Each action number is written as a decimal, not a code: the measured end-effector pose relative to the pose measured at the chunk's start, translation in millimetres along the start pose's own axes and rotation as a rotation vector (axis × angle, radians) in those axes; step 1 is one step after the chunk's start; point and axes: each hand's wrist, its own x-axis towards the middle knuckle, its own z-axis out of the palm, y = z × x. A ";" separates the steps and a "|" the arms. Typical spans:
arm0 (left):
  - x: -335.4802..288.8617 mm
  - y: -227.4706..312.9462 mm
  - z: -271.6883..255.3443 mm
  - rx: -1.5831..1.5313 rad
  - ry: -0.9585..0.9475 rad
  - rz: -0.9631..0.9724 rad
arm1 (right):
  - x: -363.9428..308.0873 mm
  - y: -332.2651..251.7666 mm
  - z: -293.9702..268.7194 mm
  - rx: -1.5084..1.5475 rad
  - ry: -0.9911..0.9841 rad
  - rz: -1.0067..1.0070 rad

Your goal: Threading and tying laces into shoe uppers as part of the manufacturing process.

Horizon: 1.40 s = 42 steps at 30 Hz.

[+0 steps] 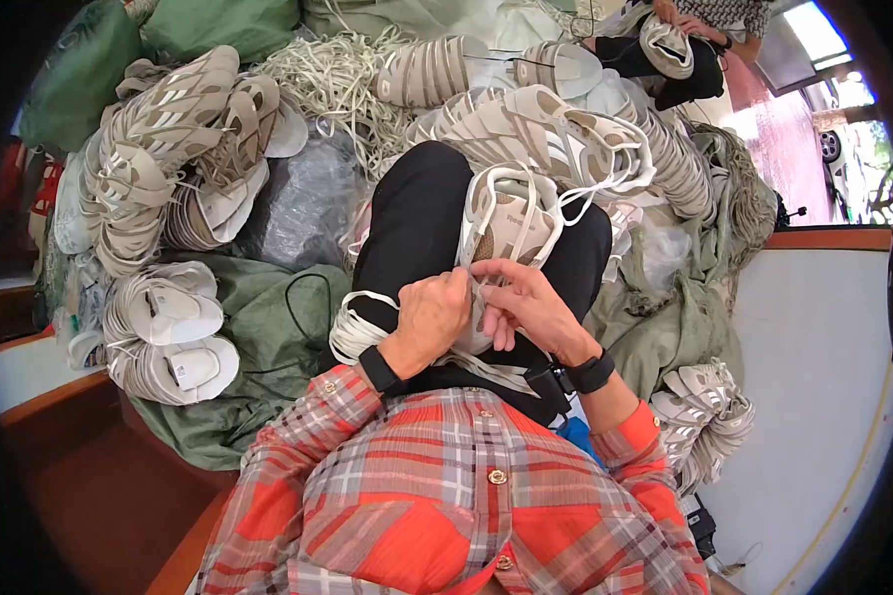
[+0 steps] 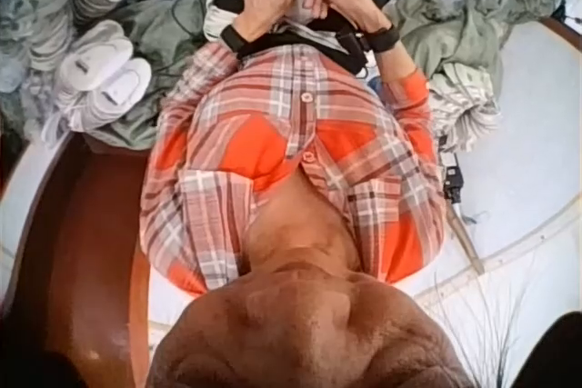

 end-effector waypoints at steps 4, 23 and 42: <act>-0.8 4.5 -4.7 -0.050 0.028 -0.020 | 7.4 -10.7 5.9 -0.317 -0.005 0.078; 15.7 -10.7 -2.6 -1.035 -0.436 -0.783 | 57.8 -40.4 -17.0 -1.082 -0.287 0.129; 25.0 9.7 -87.6 -0.657 -0.695 -0.026 | -33.5 -36.0 -46.3 0.534 0.011 -0.689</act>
